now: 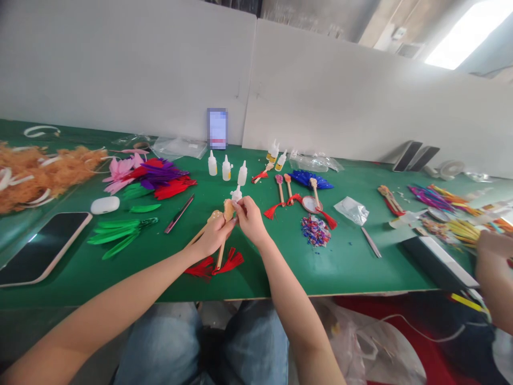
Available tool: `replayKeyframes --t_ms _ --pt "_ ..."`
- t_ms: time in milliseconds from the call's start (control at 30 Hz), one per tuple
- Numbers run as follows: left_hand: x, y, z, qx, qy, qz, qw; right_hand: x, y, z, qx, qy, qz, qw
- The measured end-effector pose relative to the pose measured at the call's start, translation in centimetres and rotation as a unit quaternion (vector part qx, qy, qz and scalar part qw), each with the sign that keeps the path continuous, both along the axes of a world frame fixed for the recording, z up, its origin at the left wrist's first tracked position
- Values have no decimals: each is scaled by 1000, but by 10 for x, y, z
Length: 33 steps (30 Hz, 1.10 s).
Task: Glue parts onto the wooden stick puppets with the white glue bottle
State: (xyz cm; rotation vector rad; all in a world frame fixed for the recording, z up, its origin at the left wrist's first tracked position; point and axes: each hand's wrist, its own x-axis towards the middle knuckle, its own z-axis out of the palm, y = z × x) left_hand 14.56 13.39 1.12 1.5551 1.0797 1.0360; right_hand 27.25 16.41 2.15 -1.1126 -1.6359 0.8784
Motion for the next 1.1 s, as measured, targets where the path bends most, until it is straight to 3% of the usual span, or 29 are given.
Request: replayKeyframes --t_ms 233,467,800,1100 --pt "-1 -1 7 -16 -24 -13 999 2 -1 5 -56 40 37 997" --pt "0 -1 5 -24 -13 -29 999 1 -4 9 -51 50 10 997" --pt "1 1 1 -16 -8 -7 1000 -3 -1 1 88 -94 -82 988" --pt "1 2 5 -32 31 36 998 -1 1 -2 154 -209 -100 961"
